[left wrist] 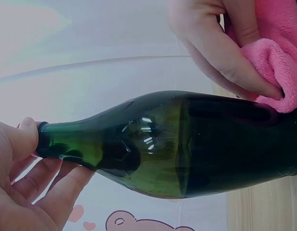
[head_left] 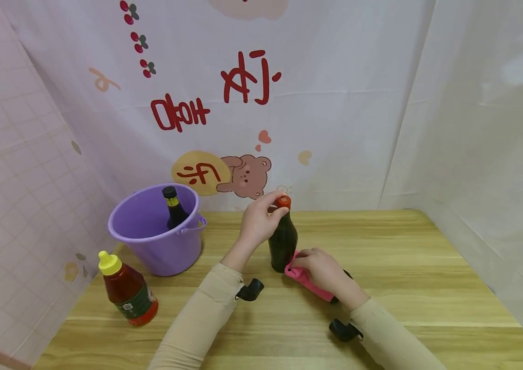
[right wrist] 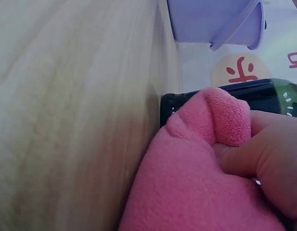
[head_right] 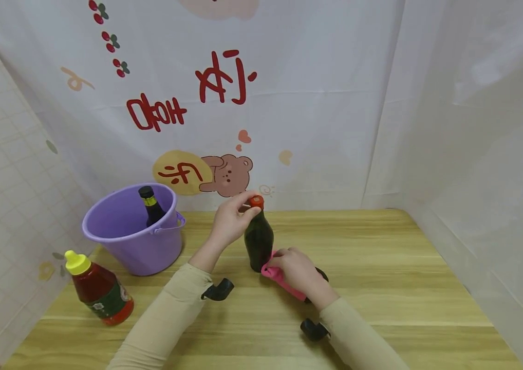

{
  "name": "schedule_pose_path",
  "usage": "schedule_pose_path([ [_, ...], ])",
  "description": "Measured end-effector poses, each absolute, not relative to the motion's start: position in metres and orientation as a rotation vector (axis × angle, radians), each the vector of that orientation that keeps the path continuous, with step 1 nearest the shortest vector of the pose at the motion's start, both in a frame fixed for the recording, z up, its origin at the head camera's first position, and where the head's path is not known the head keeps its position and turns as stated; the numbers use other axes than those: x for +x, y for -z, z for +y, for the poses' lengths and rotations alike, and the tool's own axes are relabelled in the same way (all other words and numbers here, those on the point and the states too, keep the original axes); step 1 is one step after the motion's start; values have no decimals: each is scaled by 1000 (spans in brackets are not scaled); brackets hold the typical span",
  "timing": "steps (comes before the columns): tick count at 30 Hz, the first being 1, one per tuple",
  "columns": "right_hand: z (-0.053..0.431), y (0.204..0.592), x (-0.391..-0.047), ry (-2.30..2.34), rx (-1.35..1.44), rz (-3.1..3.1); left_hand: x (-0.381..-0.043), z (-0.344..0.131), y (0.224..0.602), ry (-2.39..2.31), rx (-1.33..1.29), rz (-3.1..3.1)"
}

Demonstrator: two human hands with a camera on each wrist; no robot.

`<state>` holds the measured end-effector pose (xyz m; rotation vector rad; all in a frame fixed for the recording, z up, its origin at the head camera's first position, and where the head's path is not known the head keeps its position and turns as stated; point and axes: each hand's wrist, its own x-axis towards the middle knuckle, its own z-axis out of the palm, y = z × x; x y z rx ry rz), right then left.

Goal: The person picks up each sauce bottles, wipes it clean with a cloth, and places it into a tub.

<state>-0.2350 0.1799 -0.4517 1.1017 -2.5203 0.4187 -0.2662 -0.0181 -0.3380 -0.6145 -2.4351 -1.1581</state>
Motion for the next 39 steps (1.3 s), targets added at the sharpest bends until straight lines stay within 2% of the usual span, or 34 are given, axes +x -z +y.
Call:
schedule_pose_path([
  [11,179,443,-240,-389,1149,-2712,-266,-17,338,1160,-613,-2434],
  [20,203,439,-238,-564,1199,-2578,-265,-18,338,1220,-627,-2433],
  [32,241,424,-230,-724,961,-2323,-267,-23,331,1219,-683,-2476],
  [39,247,420,-228,-769,901,-2307,-266,-20,326,1123,-613,-2523],
])
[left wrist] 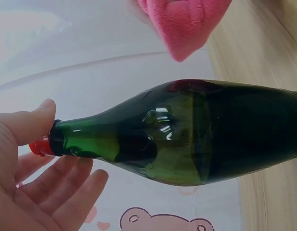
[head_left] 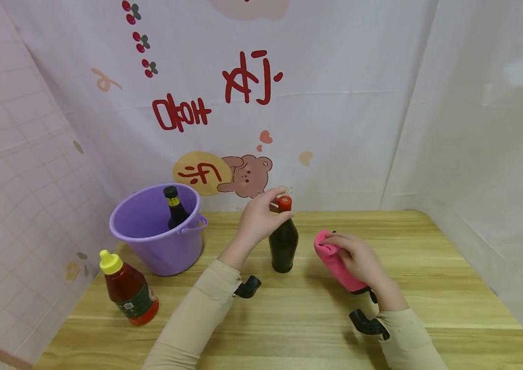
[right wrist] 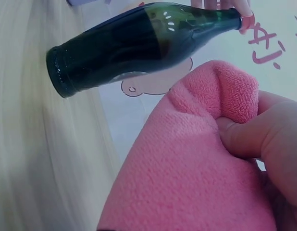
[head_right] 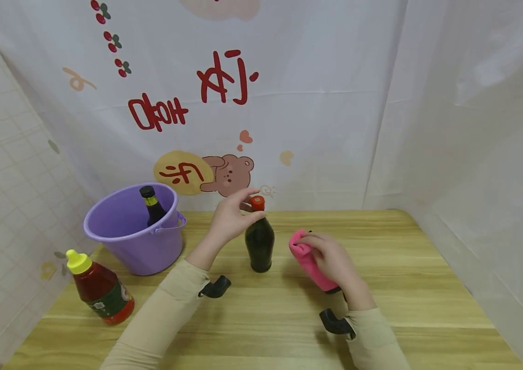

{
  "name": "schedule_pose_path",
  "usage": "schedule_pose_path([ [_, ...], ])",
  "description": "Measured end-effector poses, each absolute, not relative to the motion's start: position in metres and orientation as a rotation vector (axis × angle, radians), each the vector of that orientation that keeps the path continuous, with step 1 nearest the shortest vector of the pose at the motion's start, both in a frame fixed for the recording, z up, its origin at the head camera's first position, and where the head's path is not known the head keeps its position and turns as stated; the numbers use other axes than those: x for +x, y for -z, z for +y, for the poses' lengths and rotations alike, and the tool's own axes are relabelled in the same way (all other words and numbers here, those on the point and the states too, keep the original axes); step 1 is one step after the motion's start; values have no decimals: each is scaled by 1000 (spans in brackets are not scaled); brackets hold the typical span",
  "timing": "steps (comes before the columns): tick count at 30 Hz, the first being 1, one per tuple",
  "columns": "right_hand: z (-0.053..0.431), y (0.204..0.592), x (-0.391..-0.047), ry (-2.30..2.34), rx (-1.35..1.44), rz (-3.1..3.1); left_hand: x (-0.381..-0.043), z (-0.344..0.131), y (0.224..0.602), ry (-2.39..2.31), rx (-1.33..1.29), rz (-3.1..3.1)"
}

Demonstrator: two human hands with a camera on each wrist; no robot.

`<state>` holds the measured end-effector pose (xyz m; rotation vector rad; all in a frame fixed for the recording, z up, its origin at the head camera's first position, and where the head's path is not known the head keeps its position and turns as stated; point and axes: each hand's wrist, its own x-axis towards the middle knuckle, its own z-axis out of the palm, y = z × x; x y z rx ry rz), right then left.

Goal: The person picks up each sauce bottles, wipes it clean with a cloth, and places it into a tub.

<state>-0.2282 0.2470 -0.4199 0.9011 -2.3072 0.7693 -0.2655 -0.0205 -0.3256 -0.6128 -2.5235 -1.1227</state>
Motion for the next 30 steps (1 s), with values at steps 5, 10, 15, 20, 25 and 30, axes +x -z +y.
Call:
schedule_pose_path([
  [5,253,419,-227,-785,853,-2320,-267,-17,326,1073,-591,-2555],
  [10,259,418,-228,-803,805,-2346,-268,-15,328,1025,-587,-2543],
  [15,265,419,-229,-808,748,-2375,-268,-17,329,1019,-575,-2510],
  [20,269,418,-229,-828,715,-2381,-268,-26,326,1039,-564,-2484],
  [25,273,420,-229,-823,684,-2394,-267,-40,320,1045,-538,-2484],
  [30,276,422,-230,-821,667,-2410,-264,-62,292,1092,-514,-2474],
])
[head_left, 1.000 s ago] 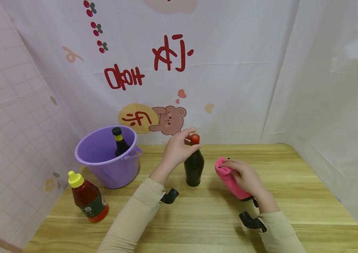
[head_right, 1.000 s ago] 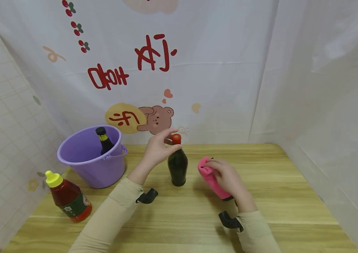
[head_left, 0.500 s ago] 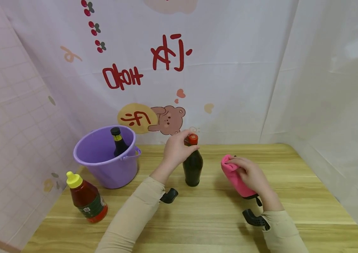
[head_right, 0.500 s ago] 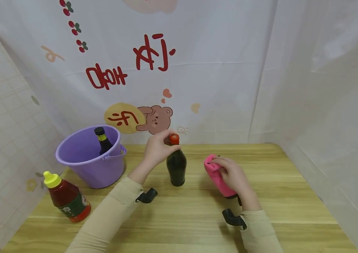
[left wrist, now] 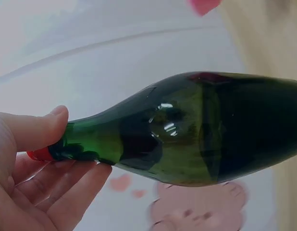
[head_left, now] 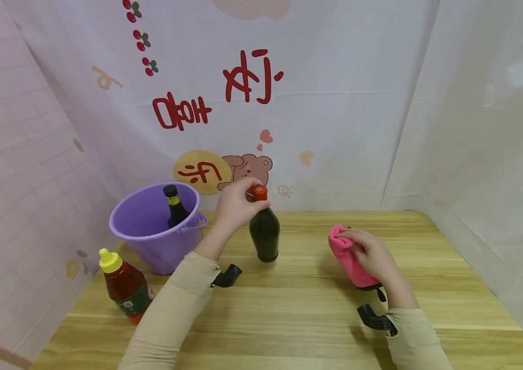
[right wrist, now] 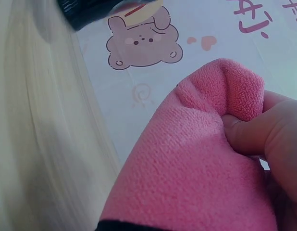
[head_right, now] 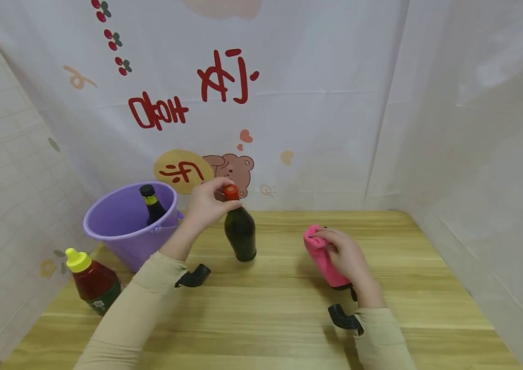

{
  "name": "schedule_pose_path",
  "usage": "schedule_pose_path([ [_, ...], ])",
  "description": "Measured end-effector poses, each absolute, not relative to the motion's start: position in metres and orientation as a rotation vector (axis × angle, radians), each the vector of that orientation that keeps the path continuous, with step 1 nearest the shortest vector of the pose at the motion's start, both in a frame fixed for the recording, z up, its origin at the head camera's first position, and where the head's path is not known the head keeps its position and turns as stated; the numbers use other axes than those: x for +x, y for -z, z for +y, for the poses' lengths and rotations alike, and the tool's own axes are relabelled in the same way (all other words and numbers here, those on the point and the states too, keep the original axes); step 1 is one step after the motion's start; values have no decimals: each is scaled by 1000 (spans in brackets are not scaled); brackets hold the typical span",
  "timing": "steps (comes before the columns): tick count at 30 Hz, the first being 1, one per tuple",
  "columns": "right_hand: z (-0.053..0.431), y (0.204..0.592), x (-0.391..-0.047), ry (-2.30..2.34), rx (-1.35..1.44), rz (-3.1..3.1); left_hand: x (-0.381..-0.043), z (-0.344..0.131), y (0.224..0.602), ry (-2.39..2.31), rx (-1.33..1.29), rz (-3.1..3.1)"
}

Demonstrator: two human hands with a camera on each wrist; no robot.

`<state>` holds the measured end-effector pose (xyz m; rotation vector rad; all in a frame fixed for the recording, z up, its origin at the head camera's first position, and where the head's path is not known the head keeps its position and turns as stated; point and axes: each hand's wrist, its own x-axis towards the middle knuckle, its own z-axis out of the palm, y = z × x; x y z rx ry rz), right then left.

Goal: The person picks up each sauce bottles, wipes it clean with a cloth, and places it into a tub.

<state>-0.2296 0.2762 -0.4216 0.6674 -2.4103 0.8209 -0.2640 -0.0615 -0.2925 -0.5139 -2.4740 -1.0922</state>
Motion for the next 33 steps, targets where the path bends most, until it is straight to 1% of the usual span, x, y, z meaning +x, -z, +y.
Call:
schedule_pose_path([
  [5,276,422,-230,-826,678,-2406,-256,-88,250,1102,-497,-2429],
  [9,276,421,-230,-828,673,-2397,-251,-108,218,1010,-461,-2427],
  [18,277,420,-228,-826,646,-2413,-246,-154,163,912,-316,-2440],
  [26,279,421,-231,-820,651,-2415,-239,-193,132,1069,-175,-2401],
  [33,281,420,-230,-828,652,-2419,-240,-228,124,1009,-38,-2419],
])
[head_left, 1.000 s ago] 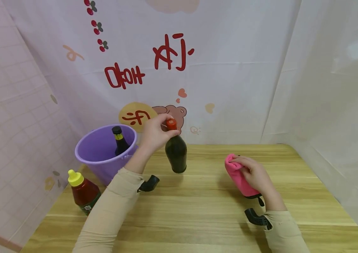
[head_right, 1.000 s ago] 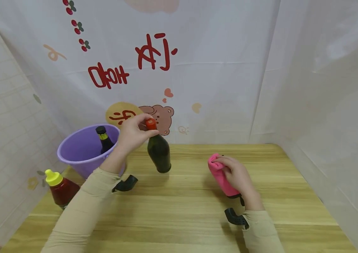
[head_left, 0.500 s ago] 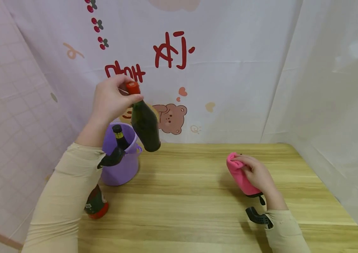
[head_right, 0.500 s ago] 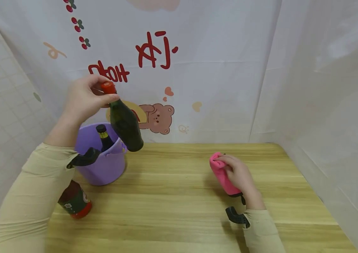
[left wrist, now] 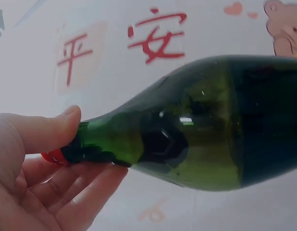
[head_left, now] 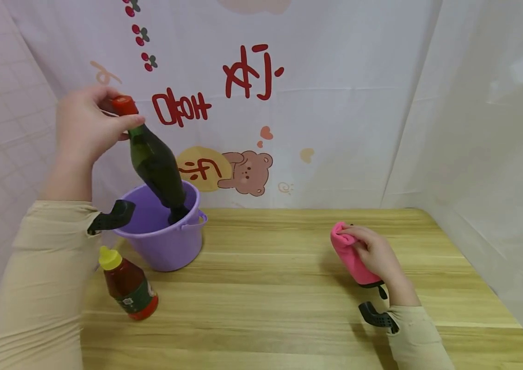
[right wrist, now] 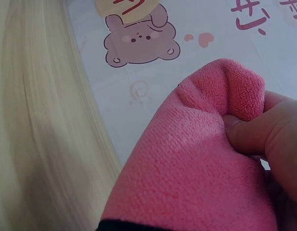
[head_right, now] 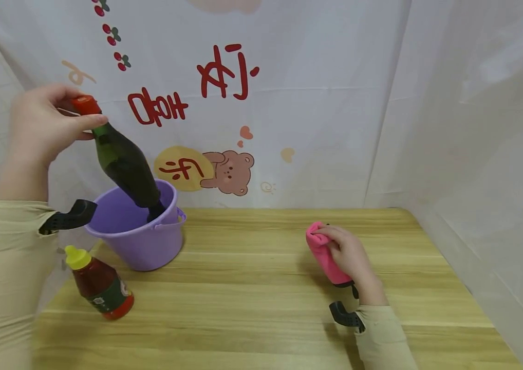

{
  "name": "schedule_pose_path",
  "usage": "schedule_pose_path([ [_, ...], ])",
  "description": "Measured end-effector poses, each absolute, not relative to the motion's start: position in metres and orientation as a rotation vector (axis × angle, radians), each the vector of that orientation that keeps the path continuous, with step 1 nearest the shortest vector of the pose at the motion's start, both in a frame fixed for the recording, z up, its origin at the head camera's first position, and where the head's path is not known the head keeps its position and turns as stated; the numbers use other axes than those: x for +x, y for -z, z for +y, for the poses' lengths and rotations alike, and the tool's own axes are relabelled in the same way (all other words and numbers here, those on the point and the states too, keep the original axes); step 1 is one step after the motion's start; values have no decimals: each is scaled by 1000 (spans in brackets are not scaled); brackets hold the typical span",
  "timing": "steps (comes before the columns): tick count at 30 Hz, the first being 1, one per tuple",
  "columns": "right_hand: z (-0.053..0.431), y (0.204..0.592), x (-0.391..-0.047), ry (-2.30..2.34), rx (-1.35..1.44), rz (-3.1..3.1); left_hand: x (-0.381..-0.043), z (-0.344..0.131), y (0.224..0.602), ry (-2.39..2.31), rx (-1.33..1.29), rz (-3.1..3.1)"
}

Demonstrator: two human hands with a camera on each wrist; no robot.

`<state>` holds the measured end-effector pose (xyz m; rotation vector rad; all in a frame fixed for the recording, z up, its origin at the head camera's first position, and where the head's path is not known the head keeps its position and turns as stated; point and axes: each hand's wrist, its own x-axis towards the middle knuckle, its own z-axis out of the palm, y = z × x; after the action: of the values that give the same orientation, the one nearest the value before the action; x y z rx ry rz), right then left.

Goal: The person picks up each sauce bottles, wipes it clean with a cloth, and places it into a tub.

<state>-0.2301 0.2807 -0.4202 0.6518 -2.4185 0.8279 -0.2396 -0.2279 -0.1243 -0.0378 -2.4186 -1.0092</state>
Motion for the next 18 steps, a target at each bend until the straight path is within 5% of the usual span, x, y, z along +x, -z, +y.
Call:
schedule_pose_path([
  [18,282,419,-229,-828,664,-2406,-272,-269,148,729,243,-2670],
])
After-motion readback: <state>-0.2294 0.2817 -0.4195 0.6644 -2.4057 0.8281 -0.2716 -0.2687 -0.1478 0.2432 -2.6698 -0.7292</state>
